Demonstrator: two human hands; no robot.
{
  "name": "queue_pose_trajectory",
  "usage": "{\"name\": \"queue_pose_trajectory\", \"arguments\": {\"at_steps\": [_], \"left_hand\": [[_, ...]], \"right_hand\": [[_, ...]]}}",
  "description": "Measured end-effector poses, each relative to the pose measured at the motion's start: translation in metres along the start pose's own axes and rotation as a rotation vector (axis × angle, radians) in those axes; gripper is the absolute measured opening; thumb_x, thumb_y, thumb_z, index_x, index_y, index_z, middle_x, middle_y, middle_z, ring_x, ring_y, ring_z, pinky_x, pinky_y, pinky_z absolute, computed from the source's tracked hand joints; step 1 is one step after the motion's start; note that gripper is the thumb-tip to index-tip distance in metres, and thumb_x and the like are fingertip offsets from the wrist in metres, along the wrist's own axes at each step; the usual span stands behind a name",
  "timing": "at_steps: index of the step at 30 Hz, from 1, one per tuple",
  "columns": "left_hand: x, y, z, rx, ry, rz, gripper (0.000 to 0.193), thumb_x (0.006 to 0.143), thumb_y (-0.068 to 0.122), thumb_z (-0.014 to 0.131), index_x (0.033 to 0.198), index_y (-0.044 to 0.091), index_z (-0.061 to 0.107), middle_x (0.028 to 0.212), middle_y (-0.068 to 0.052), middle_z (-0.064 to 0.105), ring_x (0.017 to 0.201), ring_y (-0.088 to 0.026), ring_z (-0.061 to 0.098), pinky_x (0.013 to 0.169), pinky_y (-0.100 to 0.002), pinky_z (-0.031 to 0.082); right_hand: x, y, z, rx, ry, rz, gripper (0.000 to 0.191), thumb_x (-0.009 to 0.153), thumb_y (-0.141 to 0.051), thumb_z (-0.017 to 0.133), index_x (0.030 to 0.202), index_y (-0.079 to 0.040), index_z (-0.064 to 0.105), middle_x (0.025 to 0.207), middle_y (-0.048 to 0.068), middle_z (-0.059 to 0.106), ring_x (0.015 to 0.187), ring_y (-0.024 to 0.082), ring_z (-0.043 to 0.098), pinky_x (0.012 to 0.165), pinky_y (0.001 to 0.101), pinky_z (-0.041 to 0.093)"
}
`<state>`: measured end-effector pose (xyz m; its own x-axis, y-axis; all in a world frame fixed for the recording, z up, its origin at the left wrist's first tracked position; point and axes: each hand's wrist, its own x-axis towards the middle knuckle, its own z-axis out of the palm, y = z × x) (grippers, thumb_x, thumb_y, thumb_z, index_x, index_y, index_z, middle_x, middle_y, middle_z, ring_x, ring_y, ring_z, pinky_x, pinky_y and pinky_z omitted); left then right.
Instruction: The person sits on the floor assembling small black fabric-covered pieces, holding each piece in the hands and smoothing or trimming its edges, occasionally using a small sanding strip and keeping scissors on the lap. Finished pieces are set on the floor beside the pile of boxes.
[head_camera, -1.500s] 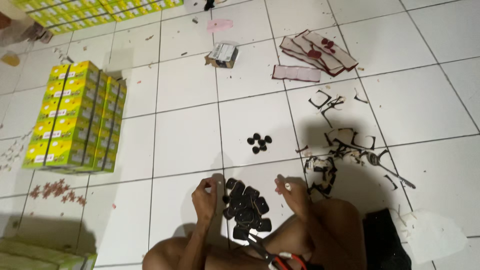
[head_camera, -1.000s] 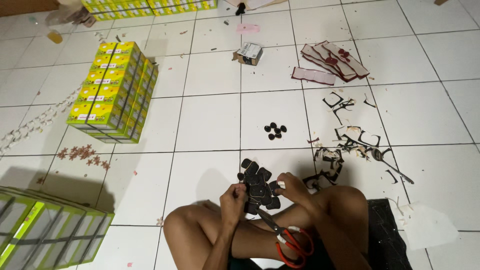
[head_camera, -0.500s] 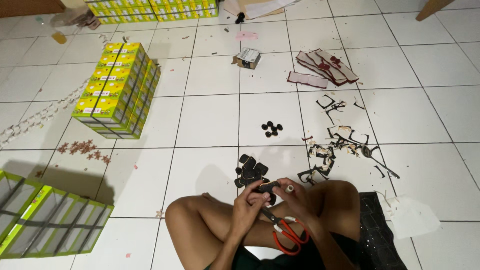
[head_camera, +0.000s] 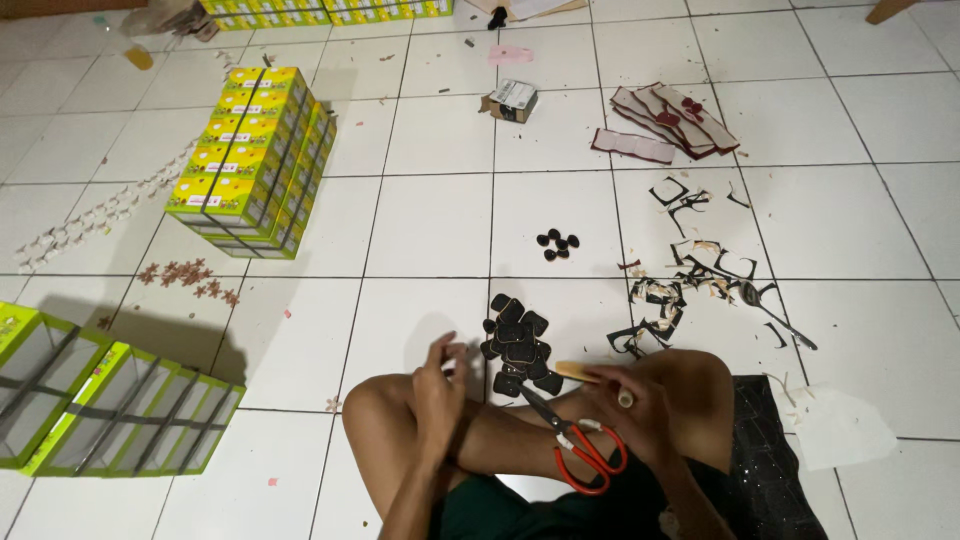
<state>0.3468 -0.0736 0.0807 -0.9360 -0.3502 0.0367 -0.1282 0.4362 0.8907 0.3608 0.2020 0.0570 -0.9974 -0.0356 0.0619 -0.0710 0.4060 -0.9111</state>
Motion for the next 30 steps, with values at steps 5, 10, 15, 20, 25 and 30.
{"name": "queue_pose_trajectory", "arguments": {"at_steps": [5, 10, 15, 20, 25, 30], "left_hand": [[0.068, -0.024, 0.025, 0.356, -0.166, 0.15, 0.025, 0.098, 0.013, 0.061, 0.119, 0.004, 0.07, 0.117, -0.025, 0.069, 0.104, -0.042, 0.068, 0.091, -0.048, 0.057], [0.103, -0.017, 0.057, 0.511, -0.291, 0.208, 0.031, 0.091, 0.011, 0.066, 0.121, 0.005, 0.065, 0.126, -0.024, 0.059, 0.111, -0.044, 0.058, 0.091, -0.049, 0.052], [0.138, -0.019, 0.066, 0.478, -0.251, 0.109, 0.022, 0.083, 0.013, 0.078, 0.102, 0.005, 0.072, 0.116, -0.019, 0.065, 0.105, -0.037, 0.061, 0.088, -0.044, 0.054], [0.177, -0.035, 0.068, -0.148, -0.204, -0.278, 0.023, 0.085, 0.013, 0.077, 0.104, 0.0, 0.074, 0.083, -0.005, 0.077, 0.075, -0.013, 0.069, 0.071, -0.028, 0.056], [0.209, -0.036, 0.1, -0.225, -0.23, -0.212, 0.029, 0.088, 0.013, 0.076, 0.114, 0.0, 0.076, 0.081, -0.008, 0.074, 0.072, -0.012, 0.064, 0.067, -0.026, 0.052], [0.242, -0.021, 0.173, 0.053, -0.35, -0.128, 0.023, 0.092, 0.017, 0.072, 0.109, 0.001, 0.074, 0.081, -0.011, 0.076, 0.065, -0.016, 0.07, 0.06, -0.033, 0.057]], "right_hand": [[0.036, 0.0, 0.023, 0.107, 0.038, -0.024, 0.021, 0.09, -0.014, 0.074, 0.107, -0.003, 0.078, 0.089, 0.007, 0.078, 0.079, 0.013, 0.066, 0.073, 0.0247, 0.051], [0.081, -0.002, 0.03, 0.167, 0.054, 0.136, 0.019, 0.092, -0.018, 0.07, 0.102, -0.003, 0.076, 0.081, 0.002, 0.069, 0.073, 0.01, 0.058, 0.067, 0.0247, 0.046], [0.102, 0.015, 0.031, 0.284, 0.051, 0.285, 0.021, 0.094, -0.022, 0.067, 0.098, -0.003, 0.075, 0.073, -0.002, 0.06, 0.067, 0.008, 0.051, 0.06, 0.0248, 0.041], [0.13, 0.04, 0.037, 0.491, 0.013, 0.417, 0.022, 0.096, -0.023, 0.064, 0.093, -0.003, 0.072, 0.066, -0.006, 0.047, 0.059, 0.006, 0.038, 0.052, 0.0248, 0.03], [0.155, 0.066, 0.036, 0.455, -0.01, 0.463, 0.021, 0.097, -0.025, 0.063, 0.092, -0.006, 0.073, 0.06, -0.006, 0.041, 0.055, 0.005, 0.035, 0.049, 0.0247, 0.027], [0.17, 0.087, 0.037, 0.462, -0.033, 0.482, 0.02, 0.096, -0.024, 0.066, 0.09, -0.006, 0.072, 0.059, -0.006, 0.037, 0.054, 0.006, 0.032, 0.048, 0.0246, 0.023]]}}
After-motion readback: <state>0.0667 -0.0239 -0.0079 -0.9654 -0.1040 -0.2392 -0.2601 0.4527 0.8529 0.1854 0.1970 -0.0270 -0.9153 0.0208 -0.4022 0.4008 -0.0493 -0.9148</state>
